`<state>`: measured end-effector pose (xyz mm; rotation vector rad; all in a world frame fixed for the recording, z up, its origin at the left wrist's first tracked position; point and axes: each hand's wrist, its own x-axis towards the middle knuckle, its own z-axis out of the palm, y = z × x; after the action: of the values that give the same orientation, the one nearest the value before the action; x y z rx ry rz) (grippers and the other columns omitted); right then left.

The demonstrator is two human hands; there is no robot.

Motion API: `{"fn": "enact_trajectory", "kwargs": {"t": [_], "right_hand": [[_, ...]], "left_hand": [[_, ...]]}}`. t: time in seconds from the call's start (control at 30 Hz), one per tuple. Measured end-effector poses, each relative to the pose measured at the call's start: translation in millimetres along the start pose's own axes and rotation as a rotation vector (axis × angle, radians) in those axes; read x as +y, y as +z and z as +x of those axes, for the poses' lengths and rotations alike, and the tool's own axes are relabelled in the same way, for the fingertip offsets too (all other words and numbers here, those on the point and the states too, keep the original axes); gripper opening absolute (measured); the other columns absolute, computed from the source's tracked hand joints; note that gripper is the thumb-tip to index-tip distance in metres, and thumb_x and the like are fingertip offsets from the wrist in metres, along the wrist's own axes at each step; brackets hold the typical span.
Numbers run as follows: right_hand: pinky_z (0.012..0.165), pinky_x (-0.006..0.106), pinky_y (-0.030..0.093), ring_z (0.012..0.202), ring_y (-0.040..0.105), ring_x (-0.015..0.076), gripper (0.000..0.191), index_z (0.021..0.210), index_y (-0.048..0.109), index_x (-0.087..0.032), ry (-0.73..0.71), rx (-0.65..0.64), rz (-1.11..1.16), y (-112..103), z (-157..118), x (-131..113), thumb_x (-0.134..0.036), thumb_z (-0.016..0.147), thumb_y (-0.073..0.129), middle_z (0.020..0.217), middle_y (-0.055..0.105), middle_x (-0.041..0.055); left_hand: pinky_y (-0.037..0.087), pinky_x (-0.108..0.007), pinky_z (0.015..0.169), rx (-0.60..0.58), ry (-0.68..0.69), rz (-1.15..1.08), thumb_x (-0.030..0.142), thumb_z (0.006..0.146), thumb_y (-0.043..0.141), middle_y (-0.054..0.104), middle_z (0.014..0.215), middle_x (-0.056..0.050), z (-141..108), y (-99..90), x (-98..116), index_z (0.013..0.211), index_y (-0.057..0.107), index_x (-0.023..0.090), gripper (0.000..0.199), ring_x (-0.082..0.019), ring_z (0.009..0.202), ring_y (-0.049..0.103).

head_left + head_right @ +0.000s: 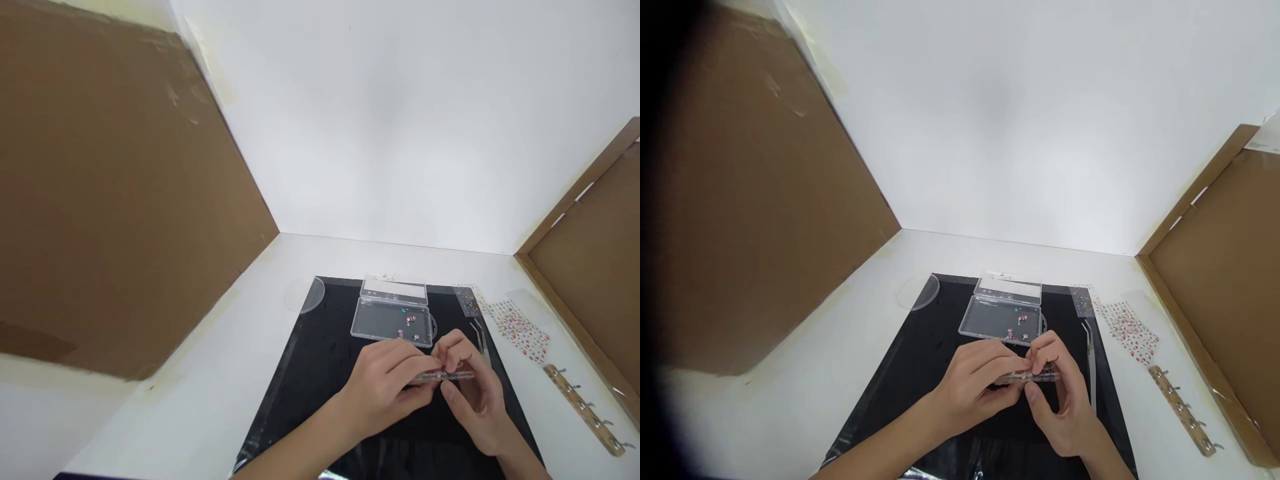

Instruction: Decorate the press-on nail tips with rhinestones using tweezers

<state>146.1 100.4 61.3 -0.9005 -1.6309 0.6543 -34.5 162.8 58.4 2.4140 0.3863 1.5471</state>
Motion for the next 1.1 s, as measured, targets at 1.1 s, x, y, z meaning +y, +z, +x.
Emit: {"fn": "enact_trajectory", "kwargs": {"t": [1.1], "right_hand": [[0.065,0.028,0.049,0.078,0.055,0.0184,0.01,0.098,0.052,-0.027,0.004,-0.034,0.043,0.2,2.5,-3.7,-0.028,0.106,0.057,0.088,0.051,0.0016]], "left_hand": [[0.05,-0.023,0.059,0.03,-0.017,-0.042,0.012,0.099,0.064,0.075,0.077,0.002,-4.8,6.1,0.2,0.103,0.064,0.019,0.007,-0.011,0.059,0.065]]}}
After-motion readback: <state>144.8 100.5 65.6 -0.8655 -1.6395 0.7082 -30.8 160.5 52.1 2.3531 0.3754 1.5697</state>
